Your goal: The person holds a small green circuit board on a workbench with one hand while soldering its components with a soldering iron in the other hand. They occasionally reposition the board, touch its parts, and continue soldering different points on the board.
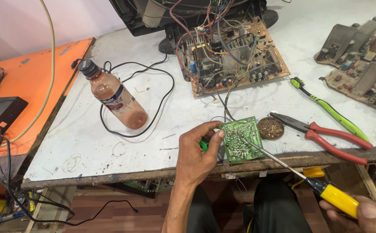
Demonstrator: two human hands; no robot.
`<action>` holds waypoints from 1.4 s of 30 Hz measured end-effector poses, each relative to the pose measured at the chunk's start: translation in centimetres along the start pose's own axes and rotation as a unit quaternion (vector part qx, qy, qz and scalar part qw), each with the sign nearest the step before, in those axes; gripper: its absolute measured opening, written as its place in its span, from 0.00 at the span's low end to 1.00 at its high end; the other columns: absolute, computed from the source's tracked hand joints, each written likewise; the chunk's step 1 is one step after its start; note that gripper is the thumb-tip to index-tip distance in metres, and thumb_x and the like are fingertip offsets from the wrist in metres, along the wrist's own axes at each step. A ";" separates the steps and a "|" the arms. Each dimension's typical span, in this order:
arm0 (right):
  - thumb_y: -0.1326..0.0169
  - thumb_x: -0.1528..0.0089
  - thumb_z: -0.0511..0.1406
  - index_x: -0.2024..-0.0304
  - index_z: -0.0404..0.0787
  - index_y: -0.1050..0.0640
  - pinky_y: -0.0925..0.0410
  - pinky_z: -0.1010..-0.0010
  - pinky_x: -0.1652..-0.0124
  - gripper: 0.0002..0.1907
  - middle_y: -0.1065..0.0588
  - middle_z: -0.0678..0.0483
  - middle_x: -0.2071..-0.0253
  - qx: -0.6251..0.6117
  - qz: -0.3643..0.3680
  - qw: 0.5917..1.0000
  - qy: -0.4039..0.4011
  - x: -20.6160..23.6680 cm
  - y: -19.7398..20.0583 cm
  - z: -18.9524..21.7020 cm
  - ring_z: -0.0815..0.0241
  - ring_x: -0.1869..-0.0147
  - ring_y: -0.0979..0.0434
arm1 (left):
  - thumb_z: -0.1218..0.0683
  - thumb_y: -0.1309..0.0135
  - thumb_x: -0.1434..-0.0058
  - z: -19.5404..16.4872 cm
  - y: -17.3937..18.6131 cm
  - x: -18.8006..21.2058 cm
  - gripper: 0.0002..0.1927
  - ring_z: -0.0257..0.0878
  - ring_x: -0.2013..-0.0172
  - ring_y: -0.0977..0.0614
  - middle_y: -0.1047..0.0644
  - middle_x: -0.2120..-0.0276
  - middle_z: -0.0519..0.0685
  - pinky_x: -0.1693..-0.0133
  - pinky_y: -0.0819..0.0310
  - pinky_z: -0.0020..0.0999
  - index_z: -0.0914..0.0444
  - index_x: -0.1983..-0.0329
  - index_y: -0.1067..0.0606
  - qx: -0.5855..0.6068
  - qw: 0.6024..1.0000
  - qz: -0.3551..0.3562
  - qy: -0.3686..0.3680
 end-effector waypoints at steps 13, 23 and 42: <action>0.55 0.28 0.51 0.47 0.19 0.23 0.21 0.54 0.54 0.36 0.23 0.29 0.59 0.025 0.030 0.999 -0.014 -0.7 -0.1 -0.5 0.39 0.61 0.12 | 0.52 0.41 0.35 0.4 -0.3 -0.2 0.14 0.31 0.76 0.22 0.19 0.77 0.46 0.73 0.28 0.29 0.64 0.51 0.17 -0.002 1.000 0.013 0.013; 0.57 0.29 0.52 0.45 0.18 0.25 0.23 0.56 0.53 0.38 0.22 0.28 0.58 0.023 0.007 1.000 -0.010 -0.3 -0.4 -0.5 0.40 0.59 0.14 | 0.52 0.41 0.35 0.6 -0.2 -0.2 0.14 0.31 0.76 0.23 0.20 0.78 0.47 0.74 0.30 0.29 0.65 0.51 0.17 0.006 1.000 0.014 0.017; 0.56 0.28 0.51 0.45 0.14 0.26 0.21 0.54 0.56 0.38 0.23 0.25 0.59 0.020 0.007 1.000 -0.022 -0.4 -0.5 -0.7 0.38 0.60 0.14 | 0.52 0.41 0.35 0.8 -0.1 -0.1 0.14 0.31 0.75 0.21 0.18 0.76 0.46 0.73 0.28 0.29 0.64 0.51 0.17 0.010 1.000 0.015 0.008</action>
Point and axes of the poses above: each hand's wrist, its own x-axis away from the middle knuckle, its own y-axis out of the back of the hand, z = x × y, the point moved 6 cm from there along -x, towards the middle knuckle
